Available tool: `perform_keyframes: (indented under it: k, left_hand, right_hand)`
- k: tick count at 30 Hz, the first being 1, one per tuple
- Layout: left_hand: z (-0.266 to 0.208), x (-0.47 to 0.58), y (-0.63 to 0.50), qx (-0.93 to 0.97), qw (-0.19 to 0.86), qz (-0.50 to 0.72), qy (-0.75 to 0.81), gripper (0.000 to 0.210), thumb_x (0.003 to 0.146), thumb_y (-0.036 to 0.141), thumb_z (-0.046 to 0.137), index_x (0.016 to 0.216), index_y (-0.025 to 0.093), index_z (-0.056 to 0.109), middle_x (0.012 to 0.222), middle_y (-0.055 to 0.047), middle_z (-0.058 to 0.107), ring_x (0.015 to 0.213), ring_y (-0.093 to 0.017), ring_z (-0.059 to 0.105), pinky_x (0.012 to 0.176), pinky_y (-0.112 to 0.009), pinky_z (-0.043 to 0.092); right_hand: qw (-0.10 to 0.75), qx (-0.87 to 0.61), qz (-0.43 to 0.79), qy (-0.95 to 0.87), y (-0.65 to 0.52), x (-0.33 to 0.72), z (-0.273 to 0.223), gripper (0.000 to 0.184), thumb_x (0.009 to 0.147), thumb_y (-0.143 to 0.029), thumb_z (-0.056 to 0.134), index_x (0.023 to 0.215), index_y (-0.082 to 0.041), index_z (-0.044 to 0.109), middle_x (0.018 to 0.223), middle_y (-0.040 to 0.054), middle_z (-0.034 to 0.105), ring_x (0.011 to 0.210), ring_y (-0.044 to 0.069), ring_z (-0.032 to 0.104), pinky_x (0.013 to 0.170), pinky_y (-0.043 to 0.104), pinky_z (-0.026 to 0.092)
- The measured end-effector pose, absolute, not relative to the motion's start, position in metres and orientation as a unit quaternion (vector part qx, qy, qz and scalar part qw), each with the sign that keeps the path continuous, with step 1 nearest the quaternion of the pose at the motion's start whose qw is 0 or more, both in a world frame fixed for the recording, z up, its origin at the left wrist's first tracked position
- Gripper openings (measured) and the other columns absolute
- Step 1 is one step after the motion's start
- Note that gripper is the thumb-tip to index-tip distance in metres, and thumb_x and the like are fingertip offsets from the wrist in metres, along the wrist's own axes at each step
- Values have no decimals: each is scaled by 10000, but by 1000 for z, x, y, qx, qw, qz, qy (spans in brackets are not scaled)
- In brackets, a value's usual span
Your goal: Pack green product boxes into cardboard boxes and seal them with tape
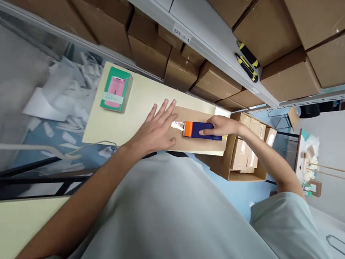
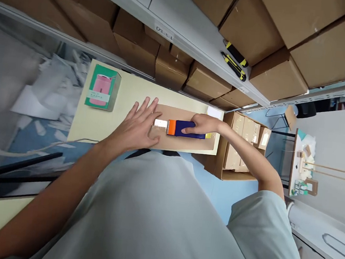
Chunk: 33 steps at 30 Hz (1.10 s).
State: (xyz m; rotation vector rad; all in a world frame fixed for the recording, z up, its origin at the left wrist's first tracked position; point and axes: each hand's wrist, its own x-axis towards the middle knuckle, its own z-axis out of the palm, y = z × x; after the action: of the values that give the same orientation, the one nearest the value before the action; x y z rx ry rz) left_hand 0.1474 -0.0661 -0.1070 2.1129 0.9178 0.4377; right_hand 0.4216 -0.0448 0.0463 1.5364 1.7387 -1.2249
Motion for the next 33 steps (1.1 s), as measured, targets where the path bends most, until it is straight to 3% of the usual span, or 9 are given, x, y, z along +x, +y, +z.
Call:
perform_keyframes:
  k: [3, 6, 12, 26, 33]
  left_hand:
    - [-104, 166, -68, 867, 344, 140, 332, 1230, 844, 605, 813, 1816, 111, 244, 1922, -205, 93, 1783, -473, 46, 1436, -668, 1]
    - [-114, 183, -73, 875, 305, 121, 356, 1341, 887, 767, 715, 1813, -2, 124, 1896, -293, 87, 1775, -501, 49, 1419, -693, 12]
    - [-131, 195, -85, 858, 268, 151, 410, 1267, 968, 859, 559, 1818, 21, 135, 1878, -309, 175, 1780, -466, 111, 1418, -675, 91]
    - [-127, 192, -81, 856, 279, 140, 412, 1276, 947, 905, 537, 1797, 9, 214, 1854, -337, 248, 1762, -513, 150, 1398, -714, 162]
    - [-121, 195, -79, 852, 279, 114, 428, 1337, 908, 964, 502, 1800, 14, 200, 1864, -326, 234, 1760, -518, 149, 1400, -716, 163]
  right_hand:
    - [256, 553, -443, 657, -44, 425, 43, 531, 974, -697, 769, 896, -172, 744, 716, -2, 661, 669, 159, 580, 663, 286, 385]
    - [274, 549, -422, 667, -44, 424, 43, 554, 983, -711, 760, 889, -165, 751, 740, 23, 688, 698, 179, 611, 666, 295, 383]
    - [297, 540, -407, 674, -42, 421, 42, 567, 1022, -705, 710, 858, -164, 748, 792, 65, 710, 750, 213, 644, 674, 313, 404]
    - [324, 516, -420, 673, -49, 466, 56, 589, 1057, -701, 661, 868, -152, 757, 772, 65, 686, 765, 224, 649, 677, 320, 402]
    - [305, 528, -531, 589, -65, 539, 68, 557, 1002, -707, 717, 928, -159, 786, 791, 52, 769, 718, 190, 666, 674, 293, 445]
